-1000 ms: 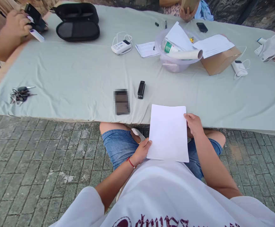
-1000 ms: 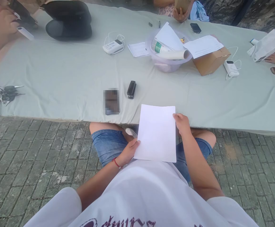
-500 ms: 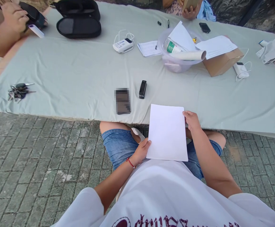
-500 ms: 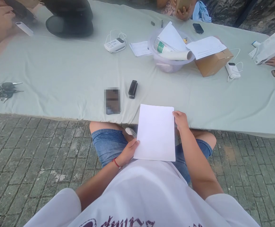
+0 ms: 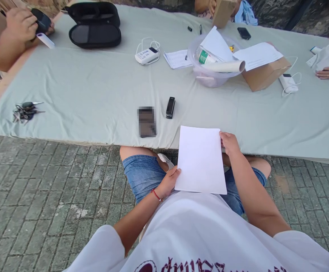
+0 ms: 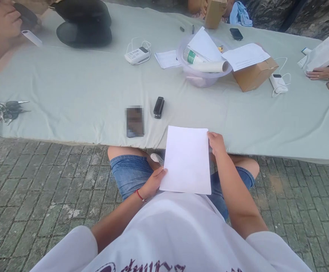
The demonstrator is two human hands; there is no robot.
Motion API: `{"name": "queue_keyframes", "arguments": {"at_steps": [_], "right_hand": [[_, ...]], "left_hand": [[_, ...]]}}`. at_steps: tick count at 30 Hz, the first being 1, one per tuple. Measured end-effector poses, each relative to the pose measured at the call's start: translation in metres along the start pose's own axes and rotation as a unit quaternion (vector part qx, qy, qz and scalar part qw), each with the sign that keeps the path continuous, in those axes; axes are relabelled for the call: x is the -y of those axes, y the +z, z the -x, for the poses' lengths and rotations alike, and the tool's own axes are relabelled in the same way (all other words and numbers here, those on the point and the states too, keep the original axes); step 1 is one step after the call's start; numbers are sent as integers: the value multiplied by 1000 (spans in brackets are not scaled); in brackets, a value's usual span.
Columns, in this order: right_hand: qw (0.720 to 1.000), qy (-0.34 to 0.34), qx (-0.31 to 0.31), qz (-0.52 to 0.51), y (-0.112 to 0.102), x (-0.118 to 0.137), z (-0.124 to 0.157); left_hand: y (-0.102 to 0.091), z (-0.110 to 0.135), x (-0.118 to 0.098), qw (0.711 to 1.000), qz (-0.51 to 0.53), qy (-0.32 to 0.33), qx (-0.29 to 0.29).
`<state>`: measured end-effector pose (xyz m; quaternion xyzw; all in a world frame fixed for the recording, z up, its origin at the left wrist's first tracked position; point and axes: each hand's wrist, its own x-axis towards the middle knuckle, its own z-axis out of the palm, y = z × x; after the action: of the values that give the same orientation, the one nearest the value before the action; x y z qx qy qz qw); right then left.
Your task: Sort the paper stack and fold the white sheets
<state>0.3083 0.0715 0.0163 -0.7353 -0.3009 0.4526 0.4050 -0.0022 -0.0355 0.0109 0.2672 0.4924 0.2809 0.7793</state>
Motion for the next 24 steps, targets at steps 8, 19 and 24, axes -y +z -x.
{"name": "queue_keyframes", "arguments": {"at_steps": [8, 19, 24], "right_hand": [[989, 101, 97, -41, -7, -5, 53], [950, 175, 192, -176, -12, -19, 111], [943, 201, 191, -184, -9, -22, 113]], "left_hand": [[-1, 0, -3, 998, 59, -12, -1], [9, 3, -13, 998, 65, -28, -8], [10, 4, -10, 996, 75, -36, -12]]}}
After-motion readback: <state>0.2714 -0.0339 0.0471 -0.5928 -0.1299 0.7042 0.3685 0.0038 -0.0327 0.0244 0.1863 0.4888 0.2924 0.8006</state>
